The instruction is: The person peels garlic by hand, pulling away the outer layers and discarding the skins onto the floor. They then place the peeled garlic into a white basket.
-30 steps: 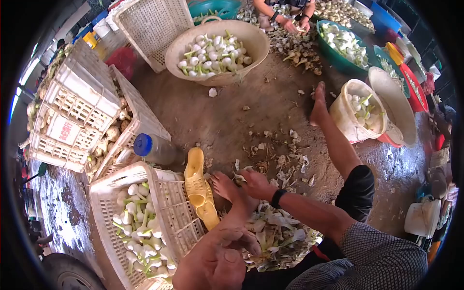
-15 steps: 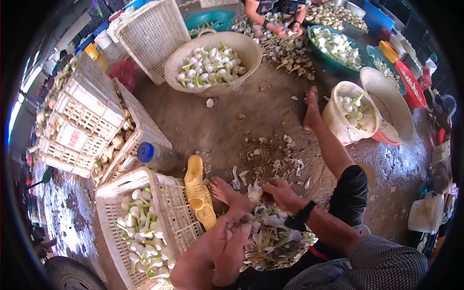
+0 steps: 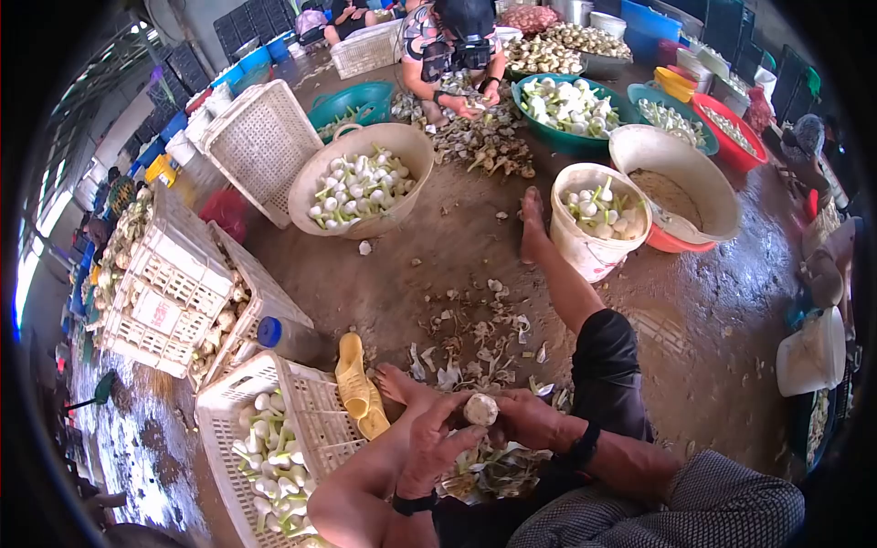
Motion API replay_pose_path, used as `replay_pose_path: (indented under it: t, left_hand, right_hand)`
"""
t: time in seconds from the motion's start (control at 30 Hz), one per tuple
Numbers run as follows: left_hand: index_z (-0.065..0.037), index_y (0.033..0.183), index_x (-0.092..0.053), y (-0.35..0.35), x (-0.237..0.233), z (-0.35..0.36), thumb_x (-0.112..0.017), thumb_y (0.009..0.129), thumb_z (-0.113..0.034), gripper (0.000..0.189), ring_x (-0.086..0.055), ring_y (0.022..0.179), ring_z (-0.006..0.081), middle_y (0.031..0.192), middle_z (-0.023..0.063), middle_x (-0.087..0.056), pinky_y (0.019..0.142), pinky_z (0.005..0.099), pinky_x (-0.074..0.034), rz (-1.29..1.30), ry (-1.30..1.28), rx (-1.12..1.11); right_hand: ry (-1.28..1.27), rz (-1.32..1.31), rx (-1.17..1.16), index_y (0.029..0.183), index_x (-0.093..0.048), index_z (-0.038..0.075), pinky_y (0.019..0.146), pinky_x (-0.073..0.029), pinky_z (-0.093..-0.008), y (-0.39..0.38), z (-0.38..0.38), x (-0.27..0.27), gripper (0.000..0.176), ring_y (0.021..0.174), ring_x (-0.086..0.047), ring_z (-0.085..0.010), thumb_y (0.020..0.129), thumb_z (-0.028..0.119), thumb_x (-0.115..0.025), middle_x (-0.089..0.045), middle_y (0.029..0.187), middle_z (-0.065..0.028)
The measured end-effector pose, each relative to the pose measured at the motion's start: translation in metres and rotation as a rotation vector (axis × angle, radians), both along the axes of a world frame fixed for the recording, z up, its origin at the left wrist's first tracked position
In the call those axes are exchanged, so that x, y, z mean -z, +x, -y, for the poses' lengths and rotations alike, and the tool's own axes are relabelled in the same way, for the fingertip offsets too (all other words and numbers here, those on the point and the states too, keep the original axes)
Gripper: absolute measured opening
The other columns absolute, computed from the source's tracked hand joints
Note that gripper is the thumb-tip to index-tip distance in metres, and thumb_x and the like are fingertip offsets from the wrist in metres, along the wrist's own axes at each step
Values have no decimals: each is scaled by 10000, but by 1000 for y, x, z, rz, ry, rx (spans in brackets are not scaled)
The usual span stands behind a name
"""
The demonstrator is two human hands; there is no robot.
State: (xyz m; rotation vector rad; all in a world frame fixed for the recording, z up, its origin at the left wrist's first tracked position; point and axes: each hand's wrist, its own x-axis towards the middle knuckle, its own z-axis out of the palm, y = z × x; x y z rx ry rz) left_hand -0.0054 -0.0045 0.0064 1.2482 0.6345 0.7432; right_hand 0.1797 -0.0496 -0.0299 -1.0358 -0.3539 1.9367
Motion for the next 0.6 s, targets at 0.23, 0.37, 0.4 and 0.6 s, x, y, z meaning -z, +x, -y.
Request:
replay_pose_path:
  t: [0.23,0.37,0.4,0.6]
  left_hand:
    - [49,1242,-550,-4,2,1,-748,800,-62,497,-630,994,153,1088,89,-655,894,290,-507,-123,20,-34]
    - [40,1184,-577,-8,8,-3,-762,767,-102,478,-643,960,151,1053,98,-667,858,291,-518,-170,2,-118]
    - [40,1184,-577,-8,9,-2,-762,767,-102,478,-643,960,151,1053,98,-667,858,291,-518,-168,-2,-118]
    - [6,1135,-589,-8,10,-3,-767,734,-116,455,-663,911,185,991,124,-668,827,308,-526,-331,270,-149]
  right_hand:
    - [257,560,25,1080,-626,-33,563,-509,-281,8,9,-16,323,609,-616,-116,981,260,-531,-663,807,-66]
    - [289,511,16,1042,-640,-44,588,-505,-270,11,11,-29,296,631,-600,-100,969,233,-567,-654,787,-52]
    - [285,513,14,1042,-640,-44,588,-505,-270,10,11,-30,296,631,-600,-100,969,233,-567,-654,787,-52]
    - [442,637,-114,1011,-647,-31,610,-495,-271,12,5,-34,292,680,-599,-99,975,247,-565,-654,770,-44]
